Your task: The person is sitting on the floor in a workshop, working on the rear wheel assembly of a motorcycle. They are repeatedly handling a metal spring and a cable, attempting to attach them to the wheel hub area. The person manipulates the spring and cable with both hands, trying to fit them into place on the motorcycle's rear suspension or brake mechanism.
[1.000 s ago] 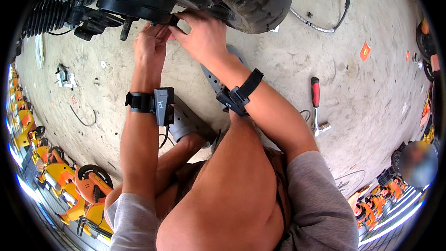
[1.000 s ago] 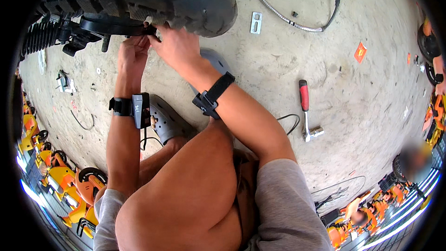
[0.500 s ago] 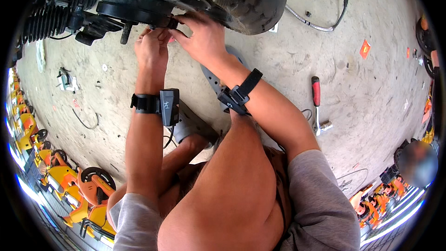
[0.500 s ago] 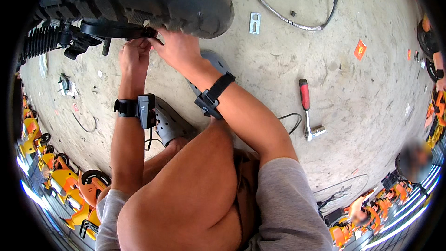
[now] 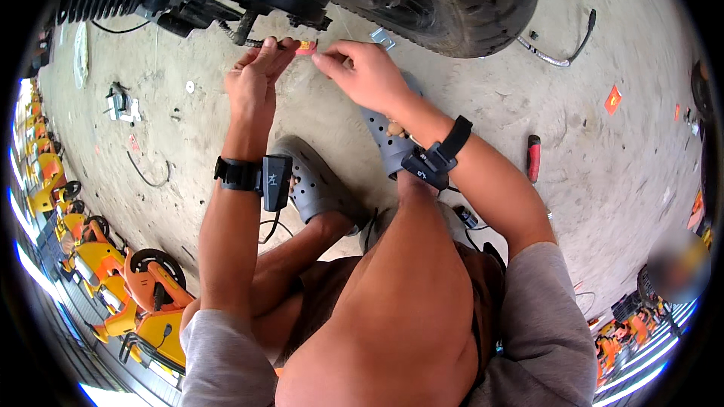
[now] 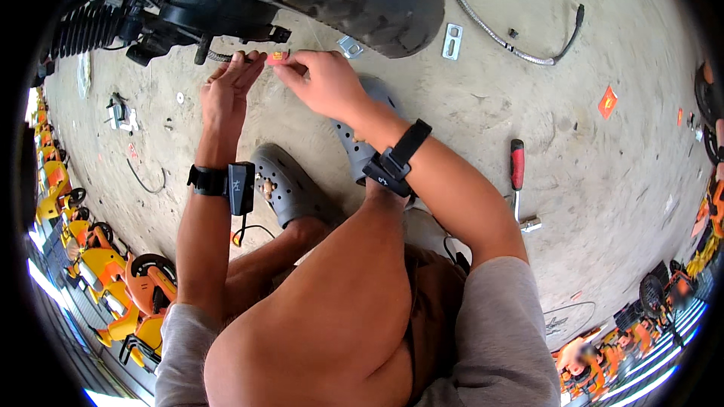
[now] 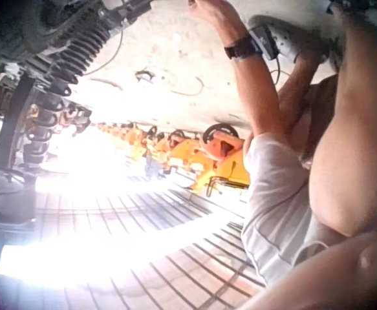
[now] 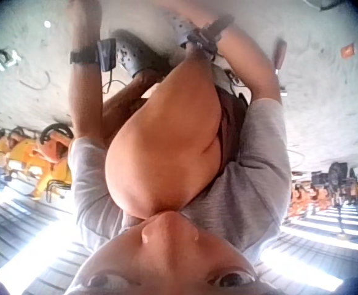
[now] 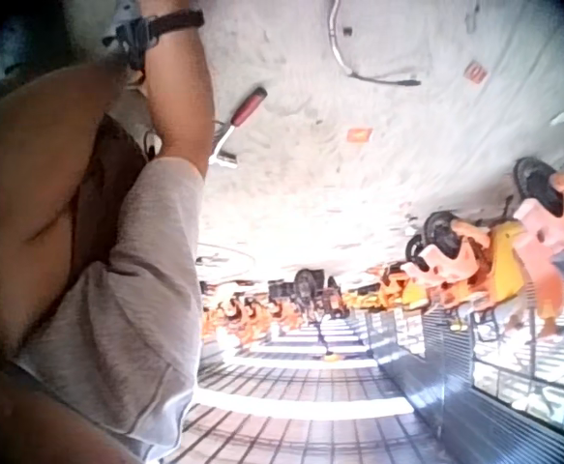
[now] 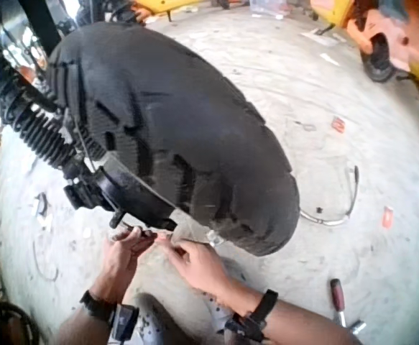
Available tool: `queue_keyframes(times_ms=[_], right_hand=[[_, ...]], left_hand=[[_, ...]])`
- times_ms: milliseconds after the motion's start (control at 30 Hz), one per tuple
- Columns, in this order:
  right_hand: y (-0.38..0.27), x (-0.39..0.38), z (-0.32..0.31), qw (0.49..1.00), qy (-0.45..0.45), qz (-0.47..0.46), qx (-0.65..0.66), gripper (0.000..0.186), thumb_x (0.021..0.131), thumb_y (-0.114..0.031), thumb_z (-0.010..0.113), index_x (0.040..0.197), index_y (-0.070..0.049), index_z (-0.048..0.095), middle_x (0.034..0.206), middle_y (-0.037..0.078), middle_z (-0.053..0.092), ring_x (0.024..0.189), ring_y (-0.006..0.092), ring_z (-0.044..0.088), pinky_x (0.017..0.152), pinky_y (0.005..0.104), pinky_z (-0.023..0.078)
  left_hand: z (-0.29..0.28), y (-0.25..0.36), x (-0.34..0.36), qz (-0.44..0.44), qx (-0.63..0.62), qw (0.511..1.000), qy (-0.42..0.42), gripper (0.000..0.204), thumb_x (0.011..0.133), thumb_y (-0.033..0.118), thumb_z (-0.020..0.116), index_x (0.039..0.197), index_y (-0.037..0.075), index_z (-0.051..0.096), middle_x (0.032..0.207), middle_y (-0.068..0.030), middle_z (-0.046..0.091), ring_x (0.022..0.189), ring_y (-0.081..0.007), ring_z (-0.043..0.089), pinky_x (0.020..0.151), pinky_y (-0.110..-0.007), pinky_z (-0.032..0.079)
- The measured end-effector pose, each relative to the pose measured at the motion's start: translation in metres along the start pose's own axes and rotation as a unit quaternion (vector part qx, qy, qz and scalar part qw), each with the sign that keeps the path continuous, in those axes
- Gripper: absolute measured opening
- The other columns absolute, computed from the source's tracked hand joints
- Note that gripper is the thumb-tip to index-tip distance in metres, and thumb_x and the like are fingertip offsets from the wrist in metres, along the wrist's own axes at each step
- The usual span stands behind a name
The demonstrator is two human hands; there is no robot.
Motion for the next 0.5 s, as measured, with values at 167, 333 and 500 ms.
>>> queue_keyframes(times_ms=[167, 333, 500], right_hand=[[0.007, 0.007, 0.056, 0.898, -0.193, 0.241, 0.313, 0.041, 0.100, -0.043, 0.044, 0.100, -0.009, 0.066, 0.077, 0.003, 0.068, 0.054, 0.0063, 0.048, 0.051, 0.0252, 0.041], [0.000, 0.023, 0.063, 0.946, -0.176, 0.160, 0.222, 0.038, 0.102, -0.041, 0.042, 0.108, -0.014, 0.067, 0.072, 0.001, 0.066, 0.048, 0.0028, 0.039, 0.042, 0.0211, 0.030], [0.000, 0.012, 0.068, 0.893, -0.224, 0.244, 0.303, 0.034, 0.102, -0.041, 0.044, 0.107, -0.014, 0.064, 0.076, 0.000, 0.063, 0.049, 0.0017, 0.035, 0.042, 0.0194, 0.025]], left_hand=[[-0.001, -0.005, -0.017, -0.003, 0.040, 0.999, -0.022, 0.019, 0.095, 0.014, 0.060, 0.100, -0.004, 0.063, 0.099, -0.0127, 0.069, 0.095, -0.0203, 0.066, 0.089, -0.030, 0.049], [-0.005, 0.001, -0.021, 0.031, 0.073, 0.996, 0.028, 0.019, 0.094, 0.013, 0.062, 0.099, -0.005, 0.064, 0.097, -0.0117, 0.069, 0.089, -0.0186, 0.066, 0.076, -0.028, 0.050], [0.001, 0.005, -0.025, 0.046, 0.050, 0.997, 0.038, 0.020, 0.094, 0.013, 0.062, 0.098, -0.006, 0.064, 0.098, -0.0139, 0.069, 0.086, -0.0182, 0.066, 0.072, -0.027, 0.049]])
Point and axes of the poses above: each hand's wrist, its own x-axis towards the middle knuckle, its own z-axis out of the palm, y = z × x, the point moved 9 cm from there along x, towards the middle knuckle
